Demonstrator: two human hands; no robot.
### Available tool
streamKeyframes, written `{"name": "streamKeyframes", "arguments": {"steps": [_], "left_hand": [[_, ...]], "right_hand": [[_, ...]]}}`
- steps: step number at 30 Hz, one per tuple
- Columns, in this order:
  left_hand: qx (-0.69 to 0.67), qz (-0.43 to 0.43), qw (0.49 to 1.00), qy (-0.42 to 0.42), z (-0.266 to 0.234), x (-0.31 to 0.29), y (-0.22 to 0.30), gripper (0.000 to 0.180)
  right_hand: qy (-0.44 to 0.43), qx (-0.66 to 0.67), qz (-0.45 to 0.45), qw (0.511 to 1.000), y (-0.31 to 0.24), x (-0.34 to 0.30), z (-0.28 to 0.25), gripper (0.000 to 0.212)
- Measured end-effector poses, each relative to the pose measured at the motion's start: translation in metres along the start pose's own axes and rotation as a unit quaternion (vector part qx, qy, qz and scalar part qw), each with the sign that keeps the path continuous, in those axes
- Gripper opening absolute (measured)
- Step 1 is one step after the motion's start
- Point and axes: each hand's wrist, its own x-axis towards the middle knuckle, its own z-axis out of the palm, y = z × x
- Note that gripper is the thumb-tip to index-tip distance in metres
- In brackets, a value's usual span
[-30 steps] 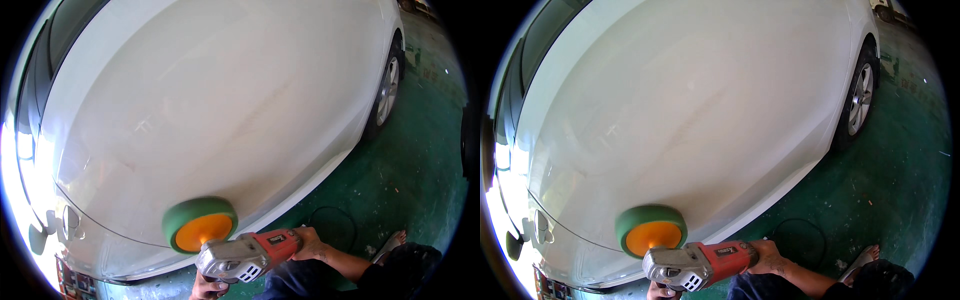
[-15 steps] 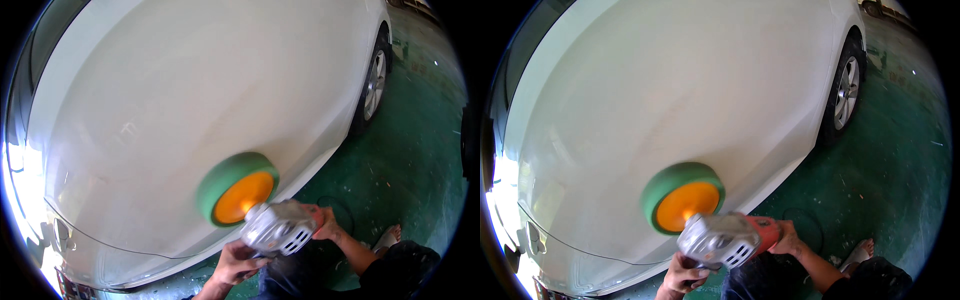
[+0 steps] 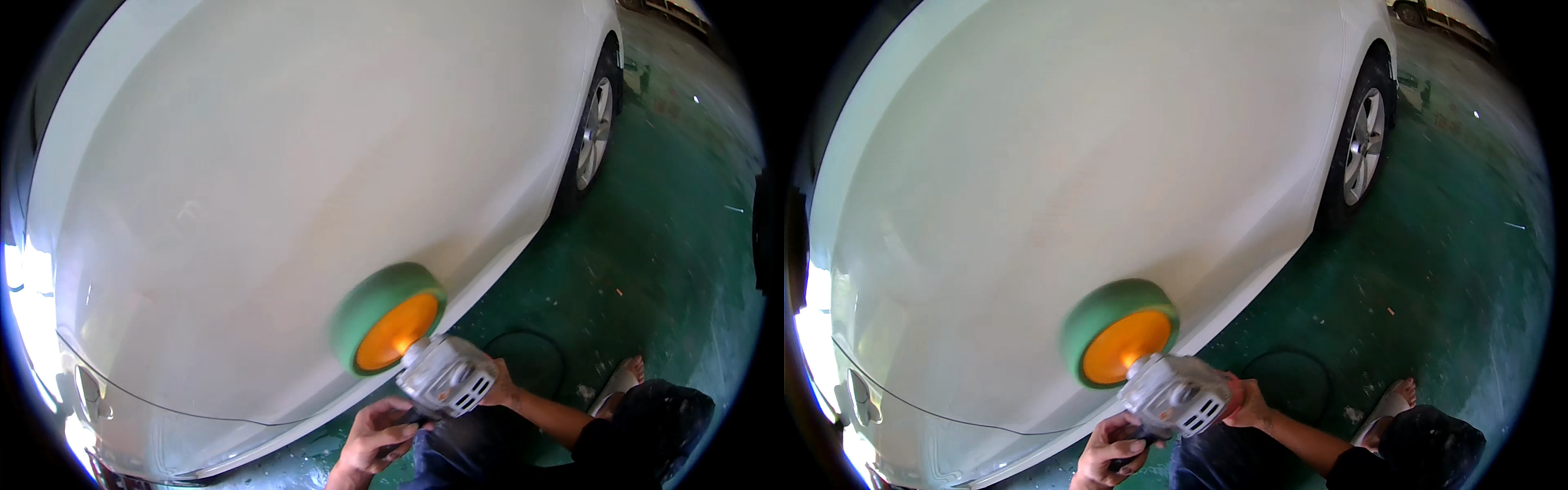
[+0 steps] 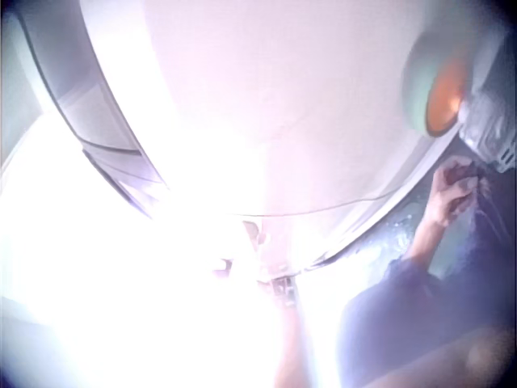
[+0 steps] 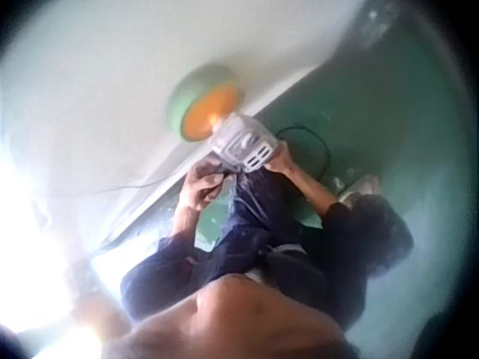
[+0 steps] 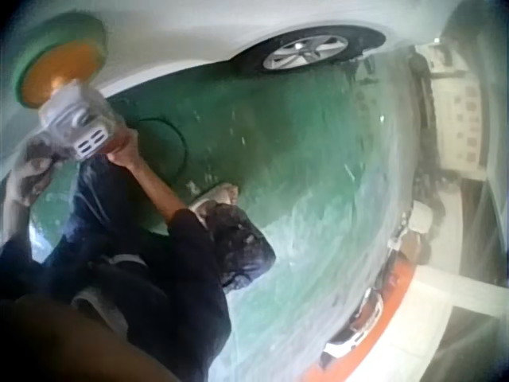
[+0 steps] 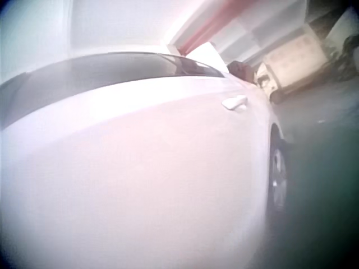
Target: The person uses a power polisher with a green and yellow pad to polish the side and rear panels of a white car. They move the tool systematically along the bodywork, occasionally pausing to touch the surface.
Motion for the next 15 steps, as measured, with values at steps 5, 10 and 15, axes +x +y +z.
{"name": "streamKeyframes", "arguments": {"steps": [5, 10, 15], "left_hand": [[0.017, 0.022, 0.998, 0.058, 0.020, -0.046, 0.001, 0.053], [-0.023, -0.007, 1.000, 0.020, 0.007, -0.034, -0.009, 0.039], [-0.027, -0.065, 0.996, -0.048, 0.030, 0.040, -0.001, 0.036]], "right_hand": [[-0.052, 0.004, 0.006, 0.999, -0.016, 0.005, 0.000, 0.045], [-0.066, 0.010, 0.024, 0.998, -0.032, 0.012, -0.034, 0.049], [-0.022, 0.008, 0.058, 0.998, 0.026, 0.012, -0.066, 0.057]]}}
